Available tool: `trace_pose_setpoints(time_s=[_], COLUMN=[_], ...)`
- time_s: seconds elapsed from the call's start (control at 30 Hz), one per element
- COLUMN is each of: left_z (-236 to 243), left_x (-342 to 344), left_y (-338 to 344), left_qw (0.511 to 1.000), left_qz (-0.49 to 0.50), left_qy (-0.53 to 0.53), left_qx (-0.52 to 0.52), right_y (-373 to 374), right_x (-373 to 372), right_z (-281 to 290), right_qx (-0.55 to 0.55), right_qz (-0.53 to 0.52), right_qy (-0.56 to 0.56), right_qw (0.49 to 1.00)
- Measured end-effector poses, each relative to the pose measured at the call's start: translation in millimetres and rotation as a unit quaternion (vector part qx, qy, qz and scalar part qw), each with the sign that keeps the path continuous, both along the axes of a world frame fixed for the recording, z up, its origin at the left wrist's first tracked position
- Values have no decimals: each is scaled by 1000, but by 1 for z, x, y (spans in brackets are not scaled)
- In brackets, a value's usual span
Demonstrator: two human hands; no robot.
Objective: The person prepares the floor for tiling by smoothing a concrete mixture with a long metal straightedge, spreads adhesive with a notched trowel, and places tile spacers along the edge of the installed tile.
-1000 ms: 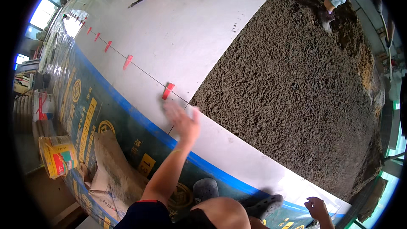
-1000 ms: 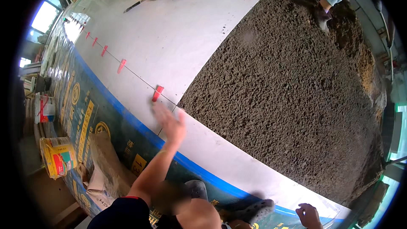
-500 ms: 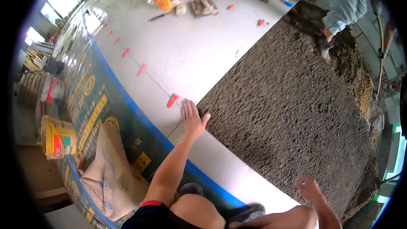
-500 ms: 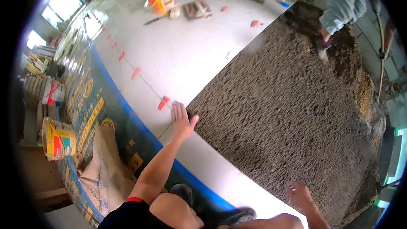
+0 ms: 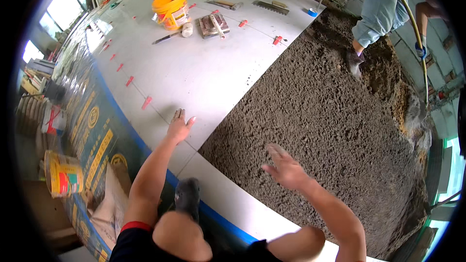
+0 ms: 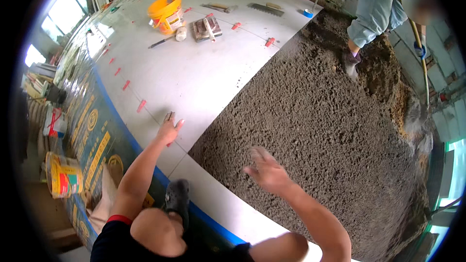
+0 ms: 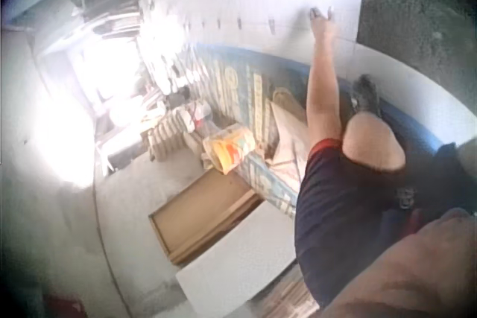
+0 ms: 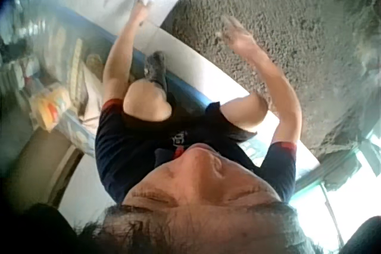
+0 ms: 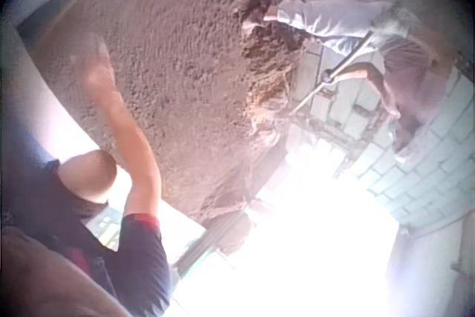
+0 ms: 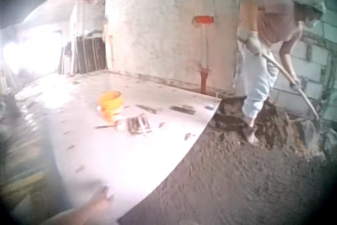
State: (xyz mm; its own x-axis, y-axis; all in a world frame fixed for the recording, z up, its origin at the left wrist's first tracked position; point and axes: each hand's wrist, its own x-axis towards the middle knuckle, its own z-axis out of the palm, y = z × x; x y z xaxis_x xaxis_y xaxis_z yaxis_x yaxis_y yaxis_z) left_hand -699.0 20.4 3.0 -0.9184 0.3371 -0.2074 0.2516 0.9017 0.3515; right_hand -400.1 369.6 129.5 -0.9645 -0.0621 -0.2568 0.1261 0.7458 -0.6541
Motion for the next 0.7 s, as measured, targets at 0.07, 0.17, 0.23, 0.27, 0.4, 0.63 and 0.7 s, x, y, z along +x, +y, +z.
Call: trace_pose_setpoints(time_s=[0.07,0.17,0.23,0.27,0.4,0.63,0.7], left_z=[-19,-51,-68,-73,-85,-88,-86], left_x=[-45,-119,-157,-176,-249,-339,-359], left_y=[-3,12,33,50,131,195,199], left_qw=[999,993,987,981,974,968,970], left_qz=[-10,-27,-8,5,45,17,1], left_qy=[31,90,135,163,202,250,241], left_qx=[-28,-71,-93,-101,-88,-12,-20], right_y=[-42,-100,-129,-140,-126,-9,29], right_x=[-77,-182,-244,-268,-340,-435,-454], right_z=[-21,-62,-94,-109,-163,-184,-179], right_qx=[59,89,228,183,184,236,239], right_qz=[39,48,100,54,12,-108,-136], right_qy=[-44,-51,-54,-34,-20,51,56], right_qw=[997,994,967,981,983,964,960])
